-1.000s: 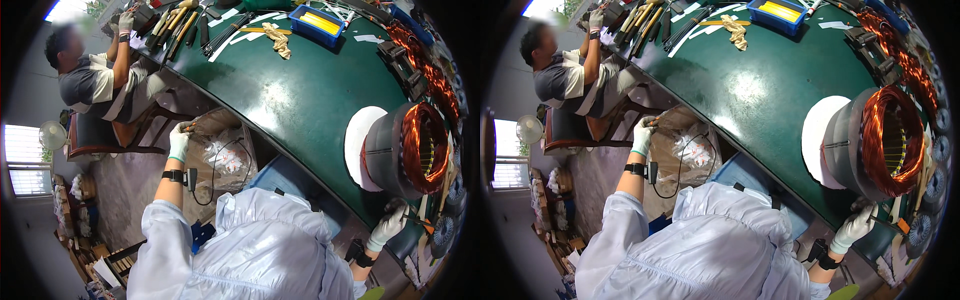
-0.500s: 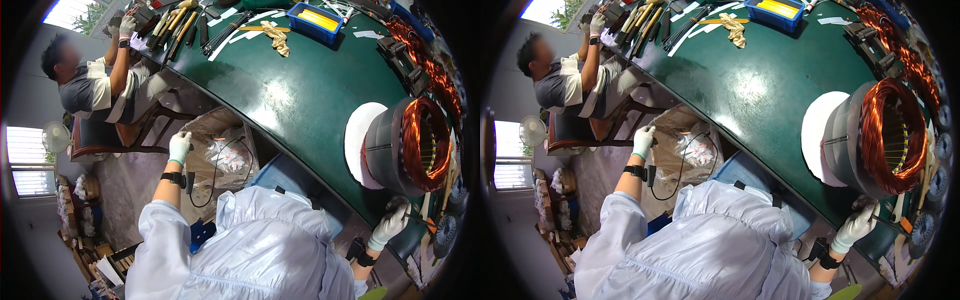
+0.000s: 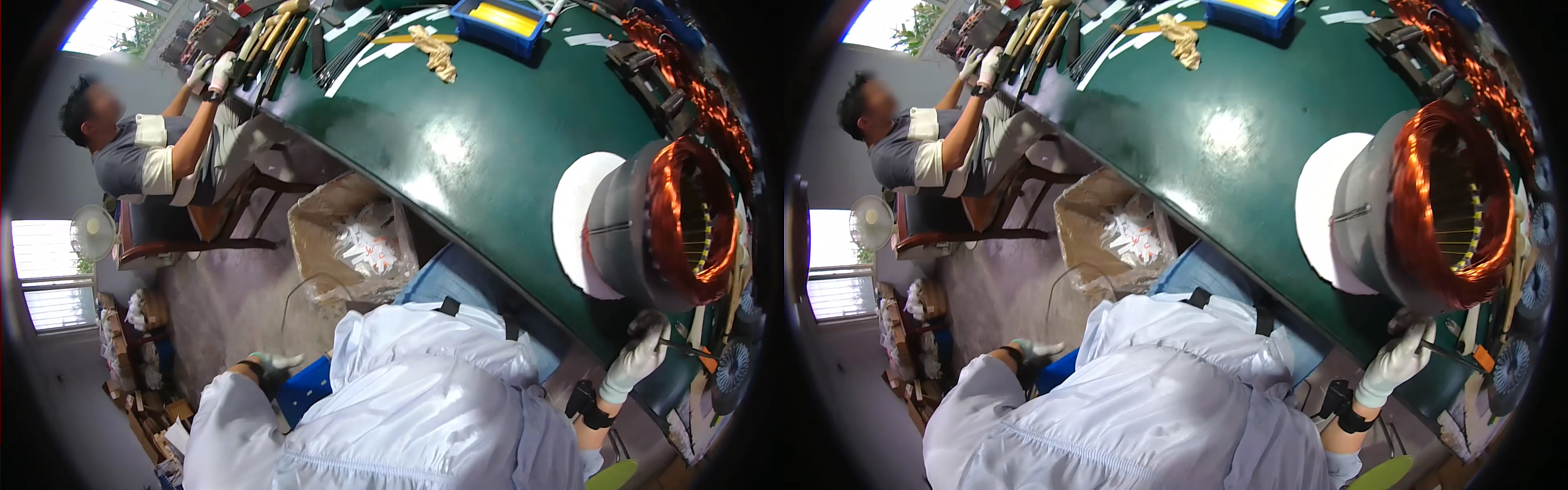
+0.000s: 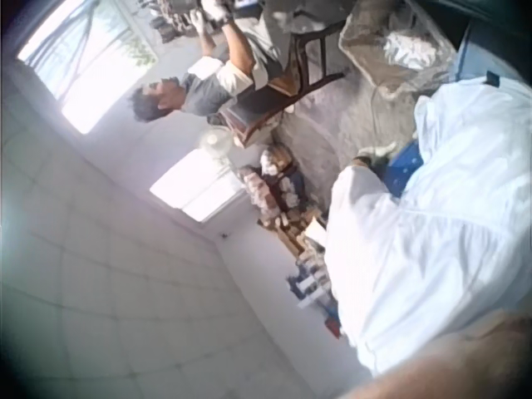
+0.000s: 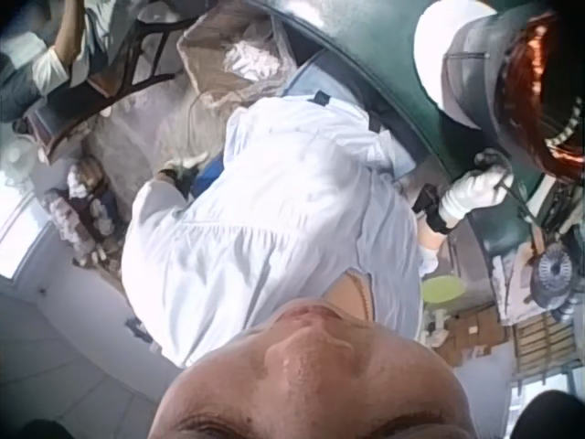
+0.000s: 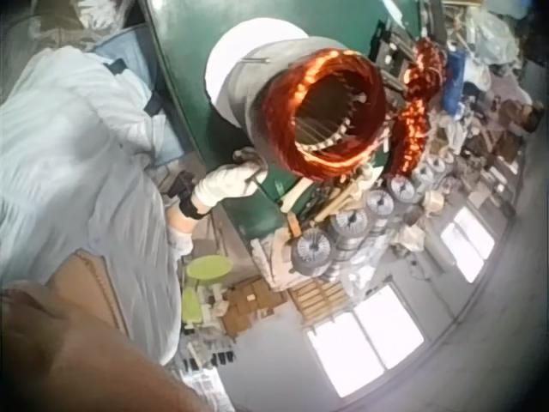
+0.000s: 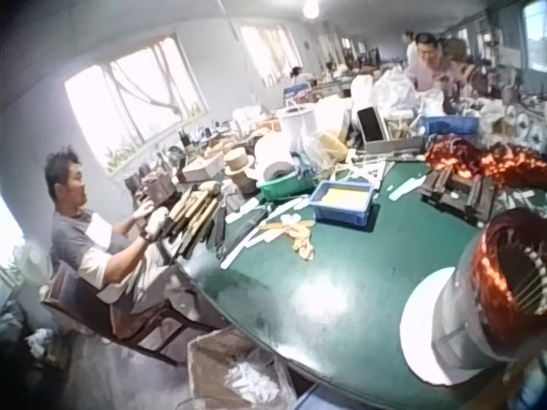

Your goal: Assembling the copper coil and stator of an electric motor using a mallet and small hand tools.

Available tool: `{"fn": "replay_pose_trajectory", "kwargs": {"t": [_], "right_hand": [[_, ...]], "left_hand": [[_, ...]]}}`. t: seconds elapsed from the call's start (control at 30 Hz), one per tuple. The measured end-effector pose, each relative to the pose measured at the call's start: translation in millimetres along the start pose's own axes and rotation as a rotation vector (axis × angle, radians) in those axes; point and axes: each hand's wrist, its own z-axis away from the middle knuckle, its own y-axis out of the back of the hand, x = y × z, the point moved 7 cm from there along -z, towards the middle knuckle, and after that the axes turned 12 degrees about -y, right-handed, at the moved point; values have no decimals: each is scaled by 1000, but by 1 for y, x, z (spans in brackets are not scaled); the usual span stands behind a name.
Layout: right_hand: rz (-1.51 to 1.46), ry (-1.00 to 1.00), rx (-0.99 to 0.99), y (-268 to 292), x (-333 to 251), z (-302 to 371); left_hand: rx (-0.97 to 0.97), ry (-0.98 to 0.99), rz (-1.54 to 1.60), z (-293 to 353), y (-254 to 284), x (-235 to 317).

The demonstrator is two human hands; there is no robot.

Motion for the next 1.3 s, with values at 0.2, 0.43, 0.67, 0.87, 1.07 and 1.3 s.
{"fn": "replay_pose_trajectory", "kwargs": {"t": [0.2,0.43,0.67,0.87,1.07,1.3], "right_hand": [[-83,-125,55,-2,4,-2],[-280,-230,34,3,-10,-4],[-101,-210,-16,27,-45,-29],[455,223,121,27,-75,-24],[559,215,-9,31,-54,1],[513,193,55,55,-27,14]], "left_hand": [[279,289,-213,53,143,-25],[1315,-1399,-467,287,345,381],[1803,-2228,-1263,501,299,506],[1772,-1973,-1074,513,324,564],[1626,-1804,-1103,524,329,577],[1725,-1867,-1094,512,334,579]]}}
